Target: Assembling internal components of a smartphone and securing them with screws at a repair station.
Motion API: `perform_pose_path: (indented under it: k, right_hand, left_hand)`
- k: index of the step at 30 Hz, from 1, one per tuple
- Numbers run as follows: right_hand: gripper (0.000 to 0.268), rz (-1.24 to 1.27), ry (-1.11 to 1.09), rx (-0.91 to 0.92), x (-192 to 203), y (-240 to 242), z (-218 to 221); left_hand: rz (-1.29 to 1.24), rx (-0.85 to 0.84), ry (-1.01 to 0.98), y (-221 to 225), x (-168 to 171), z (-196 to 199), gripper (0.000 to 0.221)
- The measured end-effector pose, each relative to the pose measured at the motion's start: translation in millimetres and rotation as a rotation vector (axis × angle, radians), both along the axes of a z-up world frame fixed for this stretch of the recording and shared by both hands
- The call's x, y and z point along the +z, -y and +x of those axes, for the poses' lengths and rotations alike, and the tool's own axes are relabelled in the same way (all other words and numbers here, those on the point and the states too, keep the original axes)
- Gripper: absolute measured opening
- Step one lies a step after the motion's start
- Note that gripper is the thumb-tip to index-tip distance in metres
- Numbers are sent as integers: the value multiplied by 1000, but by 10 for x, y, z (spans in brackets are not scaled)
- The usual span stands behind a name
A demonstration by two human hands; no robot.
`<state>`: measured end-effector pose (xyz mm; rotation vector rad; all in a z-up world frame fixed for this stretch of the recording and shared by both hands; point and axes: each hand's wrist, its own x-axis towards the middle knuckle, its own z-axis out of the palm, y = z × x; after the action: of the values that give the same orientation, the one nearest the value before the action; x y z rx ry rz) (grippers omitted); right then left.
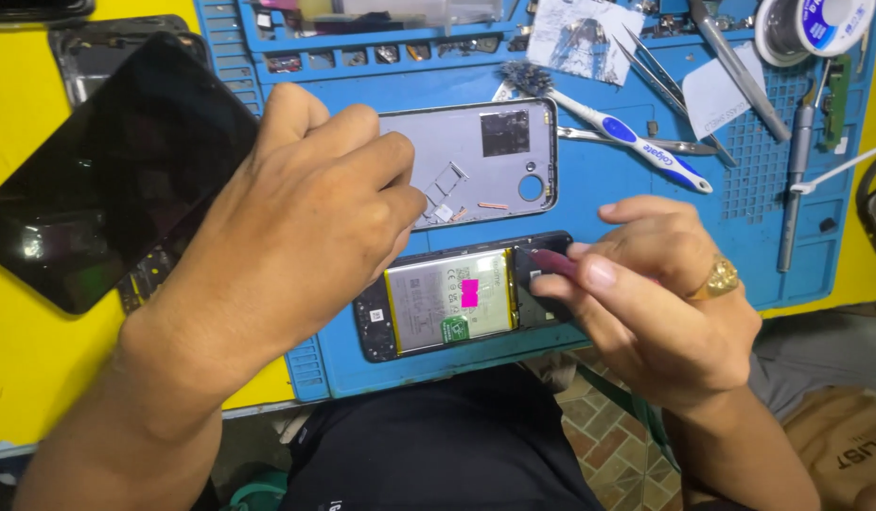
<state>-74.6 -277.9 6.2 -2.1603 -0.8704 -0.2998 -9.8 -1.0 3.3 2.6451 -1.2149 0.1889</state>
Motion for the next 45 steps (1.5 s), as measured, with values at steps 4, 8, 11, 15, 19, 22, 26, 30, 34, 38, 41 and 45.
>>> perform_pose_path:
  k: [4, 8, 11, 15, 19, 22, 26, 30, 34, 38, 41, 45]
  right_hand:
    - [43, 24, -74, 43, -22, 37, -39]
    - [48, -20, 39, -42, -104, 21, -51]
    - [54, -2, -87, 15, -23, 6, -24]
    - [47, 86, -20, -29, -125, -45, -40]
    - [43, 46, -53, 43, -79, -41, -12]
    - [42, 57, -39, 29, -153, -8, -29]
    - [51, 32, -82, 29, -75, -23, -3]
    - [49, 76, -62, 19, -141, -10, -39]
    - [38, 35, -79, 35, -84, 13, -29]
    - [55, 20, 1, -2, -126, -7, -29]
    - [45, 36, -27, 18, -114, -4, 9]
    - [31, 101, -44, 25, -138, -24, -29]
  left_hand:
    - [109, 26, 90, 47, 1, -32, 37]
    - [158, 21, 124, 41, 14, -48, 38]
    - [139, 24, 86, 30, 0, -44, 36]
    - [113, 10, 103, 66, 14, -46, 35]
    - [104, -1, 110, 70, -13, -37, 34]
    - [103, 9, 128, 47, -27, -29, 37]
    - [85, 13, 137, 52, -67, -13, 38]
    - [36, 12, 136, 39, -77, 2, 40]
    - [46, 29, 111, 29, -50, 11, 36]
    - [61, 51, 179, 49, -70, -4, 44]
    - [84, 63, 209, 74, -103, -6, 36]
    - [62, 60, 200, 64, -108, 12, 35]
